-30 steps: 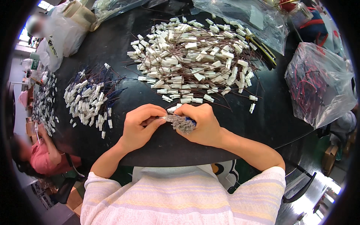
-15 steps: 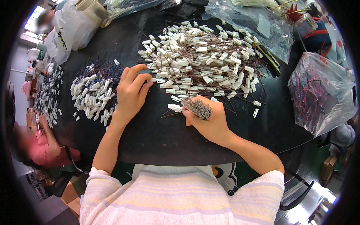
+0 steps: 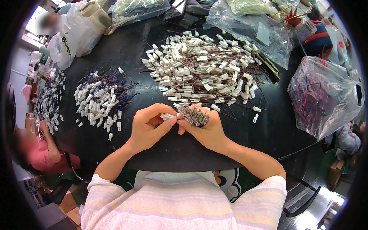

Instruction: The person holds a bundle of wires in one hand and inserts the wire terminals into plastic connector housings one by one by hand.

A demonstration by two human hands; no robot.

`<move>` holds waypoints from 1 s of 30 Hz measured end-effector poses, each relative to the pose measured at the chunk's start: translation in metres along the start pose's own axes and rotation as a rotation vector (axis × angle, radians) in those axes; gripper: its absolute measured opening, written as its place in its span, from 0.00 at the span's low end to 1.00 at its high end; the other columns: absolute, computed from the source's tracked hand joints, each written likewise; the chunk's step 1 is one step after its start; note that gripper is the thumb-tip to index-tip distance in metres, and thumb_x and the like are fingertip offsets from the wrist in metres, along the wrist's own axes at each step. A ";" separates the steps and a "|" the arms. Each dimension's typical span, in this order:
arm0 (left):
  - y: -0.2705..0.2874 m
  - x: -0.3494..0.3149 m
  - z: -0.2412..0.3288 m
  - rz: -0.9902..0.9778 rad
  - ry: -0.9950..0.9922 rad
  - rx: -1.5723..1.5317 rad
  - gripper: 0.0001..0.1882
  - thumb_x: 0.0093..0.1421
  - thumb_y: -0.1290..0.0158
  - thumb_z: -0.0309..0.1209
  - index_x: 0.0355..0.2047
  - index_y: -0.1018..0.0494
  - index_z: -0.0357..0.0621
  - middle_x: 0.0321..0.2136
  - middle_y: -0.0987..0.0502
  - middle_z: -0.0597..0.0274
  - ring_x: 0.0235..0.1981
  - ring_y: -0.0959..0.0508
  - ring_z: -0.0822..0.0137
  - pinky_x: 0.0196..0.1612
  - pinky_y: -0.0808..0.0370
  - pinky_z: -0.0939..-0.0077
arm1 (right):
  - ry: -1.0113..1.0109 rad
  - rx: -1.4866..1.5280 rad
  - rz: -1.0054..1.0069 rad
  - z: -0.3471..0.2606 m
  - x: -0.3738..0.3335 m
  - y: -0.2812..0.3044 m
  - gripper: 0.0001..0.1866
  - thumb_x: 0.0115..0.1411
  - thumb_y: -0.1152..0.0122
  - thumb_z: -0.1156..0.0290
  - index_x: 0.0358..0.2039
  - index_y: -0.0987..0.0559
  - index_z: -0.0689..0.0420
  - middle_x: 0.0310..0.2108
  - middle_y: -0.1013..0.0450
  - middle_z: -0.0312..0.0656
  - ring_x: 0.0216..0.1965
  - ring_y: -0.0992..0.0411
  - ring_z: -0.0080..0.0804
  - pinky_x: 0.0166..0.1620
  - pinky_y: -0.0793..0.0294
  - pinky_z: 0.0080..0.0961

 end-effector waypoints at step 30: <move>0.009 -0.002 -0.015 0.045 0.100 0.464 0.09 0.48 0.43 0.21 0.32 0.29 0.35 0.24 0.27 0.64 0.21 0.30 0.80 0.23 0.35 0.86 | -0.106 -0.012 0.015 0.004 0.004 0.020 0.05 0.53 0.43 0.77 0.30 0.25 0.64 0.22 0.30 0.34 0.22 0.33 0.16 0.25 0.34 0.14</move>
Point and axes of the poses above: each hand's wrist, its own x-axis towards the middle knuckle, its own y-axis out of the back of the hand, z = x × y, the point moved 4 cm from there along x, towards the middle knuckle
